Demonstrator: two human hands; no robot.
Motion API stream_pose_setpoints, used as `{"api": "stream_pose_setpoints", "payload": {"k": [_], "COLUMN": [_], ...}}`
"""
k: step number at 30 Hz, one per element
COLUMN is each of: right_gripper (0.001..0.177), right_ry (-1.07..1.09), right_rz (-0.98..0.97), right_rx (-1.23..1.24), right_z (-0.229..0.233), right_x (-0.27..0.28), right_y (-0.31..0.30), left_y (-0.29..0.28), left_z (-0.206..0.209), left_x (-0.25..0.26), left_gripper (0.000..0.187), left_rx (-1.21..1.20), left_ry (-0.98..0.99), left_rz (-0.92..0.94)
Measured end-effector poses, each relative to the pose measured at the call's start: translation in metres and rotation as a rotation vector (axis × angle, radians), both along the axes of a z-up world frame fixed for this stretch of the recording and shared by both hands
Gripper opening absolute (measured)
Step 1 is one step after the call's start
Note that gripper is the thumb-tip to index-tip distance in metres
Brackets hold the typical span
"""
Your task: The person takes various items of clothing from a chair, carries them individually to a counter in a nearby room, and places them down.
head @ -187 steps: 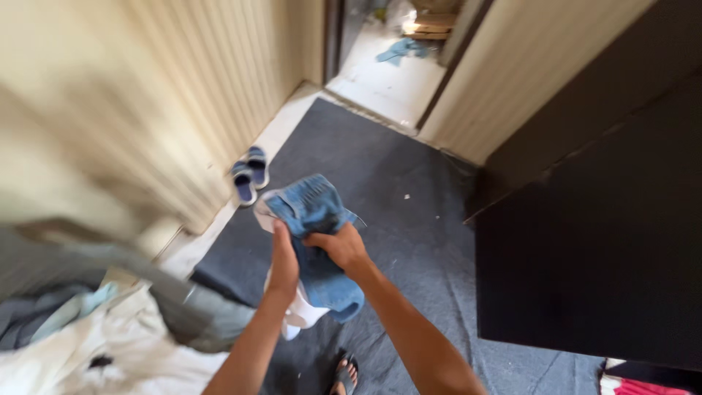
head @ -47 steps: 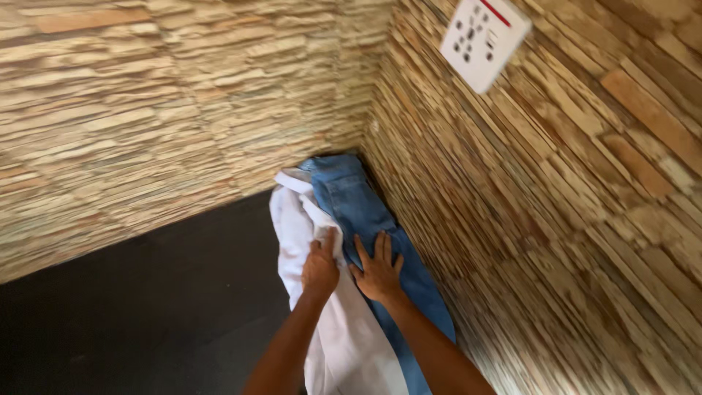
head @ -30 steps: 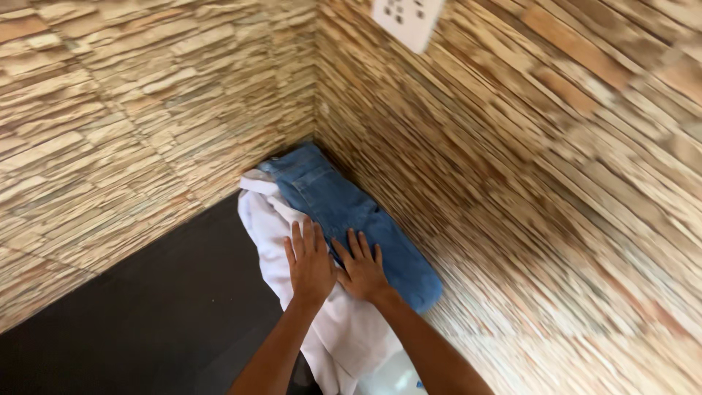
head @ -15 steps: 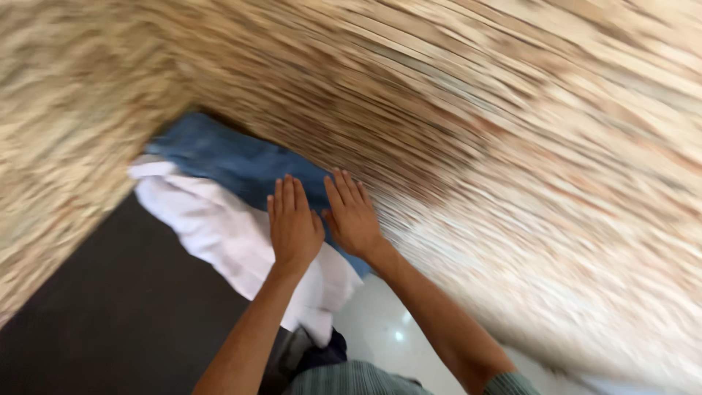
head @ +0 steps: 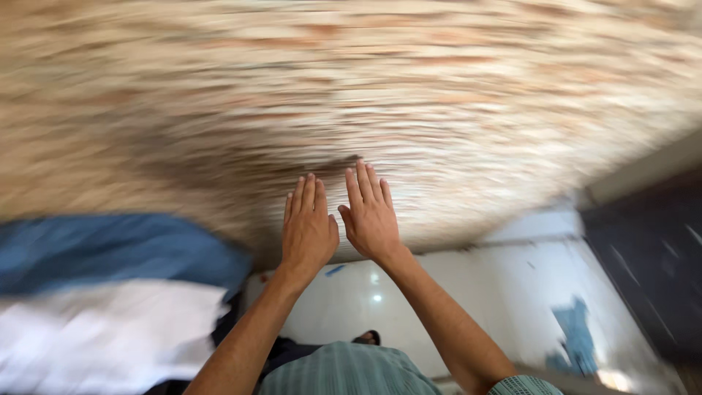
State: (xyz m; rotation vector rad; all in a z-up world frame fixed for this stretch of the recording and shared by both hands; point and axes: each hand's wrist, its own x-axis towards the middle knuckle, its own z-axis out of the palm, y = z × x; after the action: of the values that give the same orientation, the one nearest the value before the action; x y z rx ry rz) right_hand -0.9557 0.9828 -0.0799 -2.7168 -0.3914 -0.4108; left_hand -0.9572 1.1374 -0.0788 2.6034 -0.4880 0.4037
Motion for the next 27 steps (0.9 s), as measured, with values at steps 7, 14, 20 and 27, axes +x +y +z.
{"api": "stream_pose_setpoints", "payload": {"k": [7,14,20,27], "right_gripper": [0.073,0.075,0.075,0.076], "right_ry": [0.023,0.065,0.04,0.047], "right_rz": [-0.476,-0.922,-1.157,-1.266], "right_rx": [0.028,0.09,0.057,0.029], "right_z": [-0.011,-0.013,-0.018,-0.004], "right_x": [-0.063,-0.143,-0.176,-0.171], "right_y": [-0.182,-0.316,-0.443,-0.596], "left_y": [-0.193,-0.369,-0.532,-0.712], "left_z": [0.004,0.002,-0.002,0.006], "left_x": [0.007,-0.016,-0.029,-0.02], "left_gripper": [0.071,0.073,0.075,0.074], "left_rx": [0.018,0.093,0.043,0.019], "left_ry": [-0.026,-0.018,-0.045,-0.055], "left_rz": [-0.427,-0.811,-1.052,-1.173]}}
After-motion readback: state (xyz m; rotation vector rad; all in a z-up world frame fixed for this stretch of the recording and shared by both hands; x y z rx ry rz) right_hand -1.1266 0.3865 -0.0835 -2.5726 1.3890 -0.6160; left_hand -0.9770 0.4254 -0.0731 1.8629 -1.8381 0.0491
